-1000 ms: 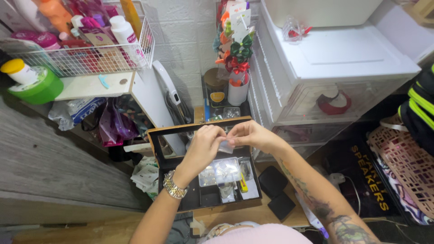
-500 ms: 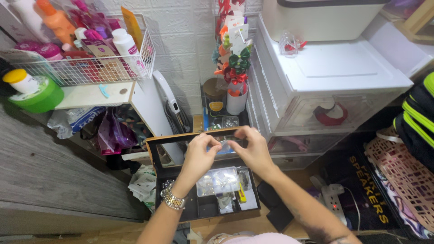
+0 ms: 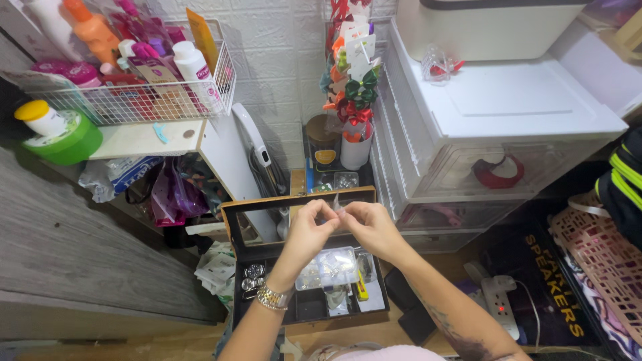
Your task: The person opens a black and green zippered bag on a small desk, takes out a wooden jewelry box, and opens its lid. They move small items and a plastic organizer inside the box, handle a paper packet, and pick up and untangle a necklace, holding it up with both hands.
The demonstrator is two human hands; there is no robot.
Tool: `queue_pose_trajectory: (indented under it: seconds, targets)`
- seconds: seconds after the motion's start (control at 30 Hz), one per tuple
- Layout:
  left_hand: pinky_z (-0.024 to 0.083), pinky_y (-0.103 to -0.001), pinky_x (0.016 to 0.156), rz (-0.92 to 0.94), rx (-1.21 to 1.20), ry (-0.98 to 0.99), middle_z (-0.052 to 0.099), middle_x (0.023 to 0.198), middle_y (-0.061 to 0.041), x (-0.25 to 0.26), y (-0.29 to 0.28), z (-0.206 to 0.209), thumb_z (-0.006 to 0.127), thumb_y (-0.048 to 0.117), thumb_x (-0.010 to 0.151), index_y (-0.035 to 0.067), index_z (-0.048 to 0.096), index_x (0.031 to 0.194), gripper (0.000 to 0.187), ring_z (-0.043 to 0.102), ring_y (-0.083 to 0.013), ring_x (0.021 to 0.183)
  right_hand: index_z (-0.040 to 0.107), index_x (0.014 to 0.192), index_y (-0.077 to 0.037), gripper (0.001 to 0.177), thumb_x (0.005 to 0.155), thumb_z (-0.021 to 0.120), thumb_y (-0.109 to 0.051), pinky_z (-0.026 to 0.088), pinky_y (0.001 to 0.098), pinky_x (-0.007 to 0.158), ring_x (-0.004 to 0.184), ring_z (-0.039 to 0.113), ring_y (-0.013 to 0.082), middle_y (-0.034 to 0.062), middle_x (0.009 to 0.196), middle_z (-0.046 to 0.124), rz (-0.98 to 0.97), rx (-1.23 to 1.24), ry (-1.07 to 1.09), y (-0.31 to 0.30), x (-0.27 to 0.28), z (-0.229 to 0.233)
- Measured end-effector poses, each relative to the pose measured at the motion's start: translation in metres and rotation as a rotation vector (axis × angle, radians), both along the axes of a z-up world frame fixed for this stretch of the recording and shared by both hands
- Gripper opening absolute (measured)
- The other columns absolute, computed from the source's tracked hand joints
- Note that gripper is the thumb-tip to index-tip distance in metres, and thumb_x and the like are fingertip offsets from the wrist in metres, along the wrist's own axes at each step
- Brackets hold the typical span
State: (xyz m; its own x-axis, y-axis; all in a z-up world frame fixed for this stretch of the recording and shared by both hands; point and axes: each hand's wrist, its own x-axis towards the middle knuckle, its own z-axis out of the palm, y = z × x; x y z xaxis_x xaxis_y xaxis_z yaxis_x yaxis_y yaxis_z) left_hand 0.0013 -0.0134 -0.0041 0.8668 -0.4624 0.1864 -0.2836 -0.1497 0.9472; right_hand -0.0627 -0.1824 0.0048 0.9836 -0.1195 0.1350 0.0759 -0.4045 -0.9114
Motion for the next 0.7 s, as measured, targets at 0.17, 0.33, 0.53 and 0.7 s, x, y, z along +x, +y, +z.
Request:
queue_pose_trajectory:
  seconds: [0.17,0.33,0.53,0.7]
  targets:
    - [0.05,-0.026,0.071,-0.061,-0.13,0.124,0.067,0.08,-0.001,0.005,0.0,-0.004,0.075,0.013,0.087,0.004,0.065,0.084,0.014,0.06,-0.0076,0.078,0.064,0.083,0.002,0.026,0.096,0.061,-0.02,0.045,0.0301,0.054,0.061,0.053,0.0075,0.0086,0.065,0.063,-0.001,-0.075,-0.001,0.003,-0.001,0.009]
    - [0.051,-0.031,0.068,0.207,0.03,-0.09,0.067,0.075,-0.008,-0.004,-0.015,-0.012,0.074,0.012,0.083,0.002,0.064,0.082,0.015,0.066,-0.0176,0.073,0.061,0.079,0.003,0.025,0.091,0.063,-0.019,0.043,0.0382,0.051,0.051,0.05,0.0247,0.0199,0.061,0.054,-0.1,-0.256,-0.095,0.01,0.005,0.005]
    - [0.048,-0.042,0.071,0.3,0.034,-0.348,0.062,0.075,-0.013,-0.009,-0.026,-0.022,0.071,0.006,0.08,0.0,0.059,0.074,0.014,0.062,-0.0312,0.077,0.06,0.075,0.004,0.03,0.088,0.063,-0.023,0.045,0.0438,0.055,0.056,0.055,0.0382,0.0233,0.066,0.056,-0.127,-0.287,-0.088,0.005,0.012,-0.008]
    - [0.046,-0.045,0.074,0.374,0.067,-0.431,0.06,0.076,-0.013,-0.015,-0.031,-0.024,0.068,0.003,0.08,0.001,0.056,0.073,0.014,0.059,-0.0332,0.082,0.061,0.074,0.002,0.032,0.089,0.06,-0.026,0.047,0.0458,0.057,0.061,0.06,0.0391,0.0228,0.066,0.06,-0.186,-0.304,-0.086,0.009,0.011,-0.016]
